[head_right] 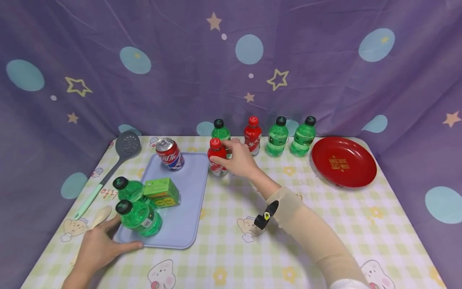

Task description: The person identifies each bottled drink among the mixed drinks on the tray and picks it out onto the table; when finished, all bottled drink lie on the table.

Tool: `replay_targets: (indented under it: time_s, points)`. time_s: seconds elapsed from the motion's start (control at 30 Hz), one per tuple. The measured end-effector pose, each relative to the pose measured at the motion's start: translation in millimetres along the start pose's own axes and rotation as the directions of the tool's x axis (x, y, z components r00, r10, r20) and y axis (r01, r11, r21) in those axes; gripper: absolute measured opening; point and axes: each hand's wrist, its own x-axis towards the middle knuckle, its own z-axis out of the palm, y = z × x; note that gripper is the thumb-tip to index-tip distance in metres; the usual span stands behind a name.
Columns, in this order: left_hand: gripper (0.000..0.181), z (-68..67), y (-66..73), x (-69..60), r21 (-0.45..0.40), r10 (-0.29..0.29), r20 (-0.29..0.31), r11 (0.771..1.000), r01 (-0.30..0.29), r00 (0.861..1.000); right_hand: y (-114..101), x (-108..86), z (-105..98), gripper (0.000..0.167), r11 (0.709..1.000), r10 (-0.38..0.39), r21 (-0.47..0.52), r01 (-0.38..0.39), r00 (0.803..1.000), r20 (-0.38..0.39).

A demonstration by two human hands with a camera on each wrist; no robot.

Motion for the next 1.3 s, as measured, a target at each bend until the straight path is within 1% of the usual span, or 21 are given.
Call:
replay_targets:
  time_s: [0.27, 0.57, 0.7, 0.93, 1.13, 1.3]
  points:
    - [0.12, 0.9, -0.6, -1.2, -0.001, 0.016, -0.024, 1.0, -0.016, 1.0, -2.4, -0.6, 5.5, 0.05, 1.0, -0.005, -0.013, 0.004, 1.0, -0.028]
    - [0.119, 2.0, -1.6, 0.4, -0.016, 0.032, -0.043, 0.999, -0.032, 0.999, -8.5, -3.2, 9.4, 0.047, 0.998, 0.034, -0.047, -0.039, 0.996, -0.087]
    - [0.121, 2.0, -2.0, -0.4, -0.003, 0.02, -0.029, 1.0, -0.02, 0.999, -10.6, -4.2, 10.9, 0.044, 0.997, 0.044, -0.059, -0.05, 0.993, -0.11]
    - [0.122, 0.3, -0.1, -0.8, 0.008, 0.006, -0.009, 1.0, -0.006, 1.0, -13.7, -4.4, 12.6, 0.045, 0.986, 0.043, -0.151, -0.065, 0.989, -0.143]
    - [0.121, -0.4, -0.4, 0.0, 0.01, 0.005, -0.007, 1.0, -0.005, 1.0, -15.1, -4.3, 12.5, 0.044, 0.983, 0.025, -0.174, -0.05, 0.989, -0.145]
    - [0.12, 0.0, 0.7, -0.3, 0.002, 0.01, -0.015, 1.0, -0.01, 1.0, -16.3, -4.0, 7.8, 0.044, 0.982, 0.046, -0.18, -0.065, 0.993, -0.107]
